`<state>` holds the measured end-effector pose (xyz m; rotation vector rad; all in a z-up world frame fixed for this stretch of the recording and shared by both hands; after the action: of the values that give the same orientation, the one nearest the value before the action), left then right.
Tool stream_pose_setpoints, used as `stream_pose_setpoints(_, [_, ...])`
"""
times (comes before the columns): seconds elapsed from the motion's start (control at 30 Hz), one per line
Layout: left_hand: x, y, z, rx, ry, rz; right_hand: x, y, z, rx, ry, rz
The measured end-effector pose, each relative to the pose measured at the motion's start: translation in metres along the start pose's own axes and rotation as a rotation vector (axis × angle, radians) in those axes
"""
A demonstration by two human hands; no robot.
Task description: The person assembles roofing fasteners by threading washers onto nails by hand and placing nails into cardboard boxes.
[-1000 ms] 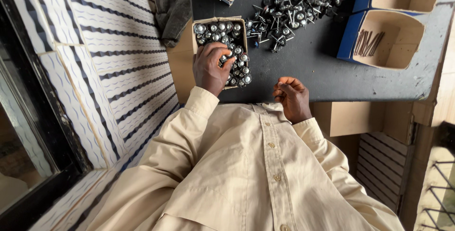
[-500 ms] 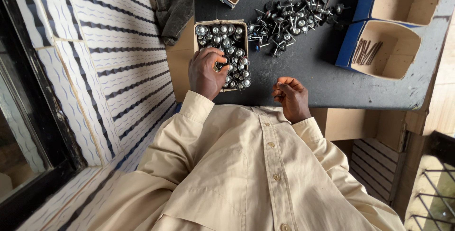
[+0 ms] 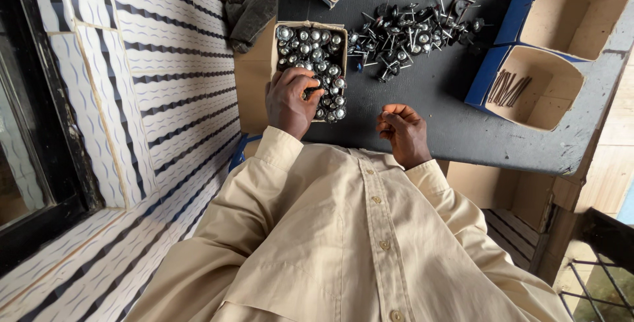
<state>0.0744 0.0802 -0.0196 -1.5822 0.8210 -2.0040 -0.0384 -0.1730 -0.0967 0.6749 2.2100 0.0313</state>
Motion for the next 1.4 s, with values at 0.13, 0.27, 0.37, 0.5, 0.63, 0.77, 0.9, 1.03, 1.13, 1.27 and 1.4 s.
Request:
stream_pose_setpoints(0.13, [0.005, 0.004, -0.004, -0.009, -0.011, -0.009, -0.003, -0.007, -0.004, -0.005, 0.002, 0.001])
stream_pose_setpoints(0.27, [0.008, 0.008, -0.005, -0.012, -0.020, 0.048, -0.006, -0.014, -0.005, 0.004, -0.005, -0.017])
stream_pose_setpoints(0.37, [0.011, 0.012, -0.003, -0.019, -0.017, 0.085, -0.005, -0.019, -0.005, -0.005, -0.015, -0.011])
stream_pose_setpoints(0.5, [0.019, 0.009, 0.001, 0.015, 0.011, 0.109, -0.005, -0.028, -0.003, -0.007, -0.037, -0.007])
stream_pose_setpoints(0.63, [0.028, 0.004, 0.003, 0.067, -0.006, 0.031, -0.004, -0.038, -0.003, -0.018, -0.047, 0.014])
stream_pose_setpoints(0.77, [0.032, 0.011, 0.011, 0.110, -0.033, -0.098, -0.005, -0.044, -0.004, -0.006, -0.059, 0.015])
stream_pose_setpoints(0.9, [0.027, 0.028, 0.016, 0.128, -0.019, -0.046, -0.006, -0.049, -0.007, 0.017, -0.065, 0.034])
stream_pose_setpoints(1.03, [0.019, 0.044, 0.012, 0.125, -0.001, -0.016, -0.007, -0.056, -0.009, 0.039, -0.068, 0.047])
stream_pose_setpoints(1.13, [0.019, 0.050, 0.010, 0.080, 0.011, 0.061, -0.005, -0.062, -0.010, 0.043, -0.078, 0.051])
stream_pose_setpoints(1.27, [0.023, 0.052, 0.011, -0.031, -0.002, 0.135, -0.006, -0.067, -0.008, 0.039, -0.104, 0.064])
stream_pose_setpoints(1.4, [0.032, 0.047, 0.010, -0.021, 0.017, 0.211, -0.008, -0.066, -0.006, 0.038, -0.094, 0.066])
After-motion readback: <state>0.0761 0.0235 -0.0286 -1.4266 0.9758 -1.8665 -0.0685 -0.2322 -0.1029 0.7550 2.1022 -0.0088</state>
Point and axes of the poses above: each hand's wrist, its own z-axis towards the middle knuckle, its own y-axis out of the palm, x = y × z, the point moved 3 cm from there along z, towards the middle knuckle, and after that the axes turned 1 degree about -y, right-handed, at the moved point
